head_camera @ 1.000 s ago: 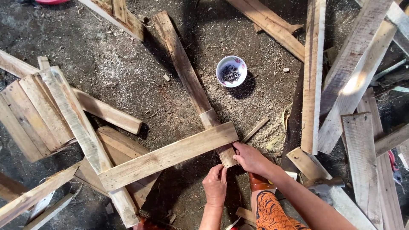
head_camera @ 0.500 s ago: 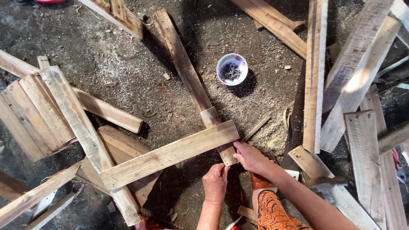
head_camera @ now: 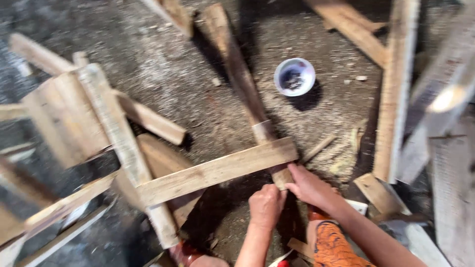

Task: Assembling a wooden structure by hammering nails into wood slats on the ground.

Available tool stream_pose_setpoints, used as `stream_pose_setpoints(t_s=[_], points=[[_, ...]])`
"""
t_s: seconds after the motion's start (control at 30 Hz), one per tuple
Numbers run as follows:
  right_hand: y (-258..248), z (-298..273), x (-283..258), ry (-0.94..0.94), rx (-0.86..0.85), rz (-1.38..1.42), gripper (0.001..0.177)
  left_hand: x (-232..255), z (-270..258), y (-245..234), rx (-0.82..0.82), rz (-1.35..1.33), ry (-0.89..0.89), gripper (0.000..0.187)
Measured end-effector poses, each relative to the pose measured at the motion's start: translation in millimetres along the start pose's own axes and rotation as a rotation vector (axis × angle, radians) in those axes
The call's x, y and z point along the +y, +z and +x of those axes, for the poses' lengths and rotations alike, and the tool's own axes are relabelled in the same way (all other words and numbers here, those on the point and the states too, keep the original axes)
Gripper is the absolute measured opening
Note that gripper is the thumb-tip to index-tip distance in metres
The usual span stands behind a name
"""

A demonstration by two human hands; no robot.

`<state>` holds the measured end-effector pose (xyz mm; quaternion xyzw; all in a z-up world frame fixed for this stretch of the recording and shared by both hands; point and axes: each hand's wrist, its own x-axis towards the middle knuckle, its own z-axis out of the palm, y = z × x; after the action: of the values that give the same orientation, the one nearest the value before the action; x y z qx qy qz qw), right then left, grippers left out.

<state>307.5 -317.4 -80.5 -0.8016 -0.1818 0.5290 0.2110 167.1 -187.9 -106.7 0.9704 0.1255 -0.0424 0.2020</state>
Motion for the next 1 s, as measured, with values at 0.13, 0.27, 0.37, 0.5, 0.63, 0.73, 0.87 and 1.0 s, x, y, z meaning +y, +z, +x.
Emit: stream_pose_setpoints(t_s=[0.13,0.27,0.37,0.5,0.63,0.73,0.87,1.0], points=[[9.0,8.1,5.4,-0.013,0.021,0.007,0.043,0.0,2.9,-1.6,0.022,0.1,0.05,0.042],[0.7,4.2,-7.0,0.088,-0.059,-0.054,0.066,-2.2,-1.0,5.9,0.009,0.126,0.073,0.04],[-1.9,3.5,-12.8,0.117,-0.089,-0.068,0.066,-4.4,-3.2,9.1,-0.053,0.104,0.033,0.04],[3.0,8.4,-0.5,0.074,-0.065,-0.11,0.056,-8.1,-7.4,21.9,-0.114,0.036,-0.045,0.039],[5.3,8.0,2.0,0.011,-0.029,-0.091,0.048,6.8,6.2,-69.8,-0.543,0.016,-0.026,0.038],[-0.1,2.9,-2.9,-0.004,-0.035,-0.097,0.043,-5.5,-5.4,-150.3,-0.892,0.161,0.027,0.019],[1.2,-5.6,-8.4,-0.013,-0.043,-0.067,0.045,-55.1,-37.5,-278.6,-0.587,0.397,-0.027,0.01],[6.8,6.1,6.4,-0.11,0.06,-0.041,0.038,-86.5,-119.5,-422.6,-0.215,0.482,-0.188,0.057]])
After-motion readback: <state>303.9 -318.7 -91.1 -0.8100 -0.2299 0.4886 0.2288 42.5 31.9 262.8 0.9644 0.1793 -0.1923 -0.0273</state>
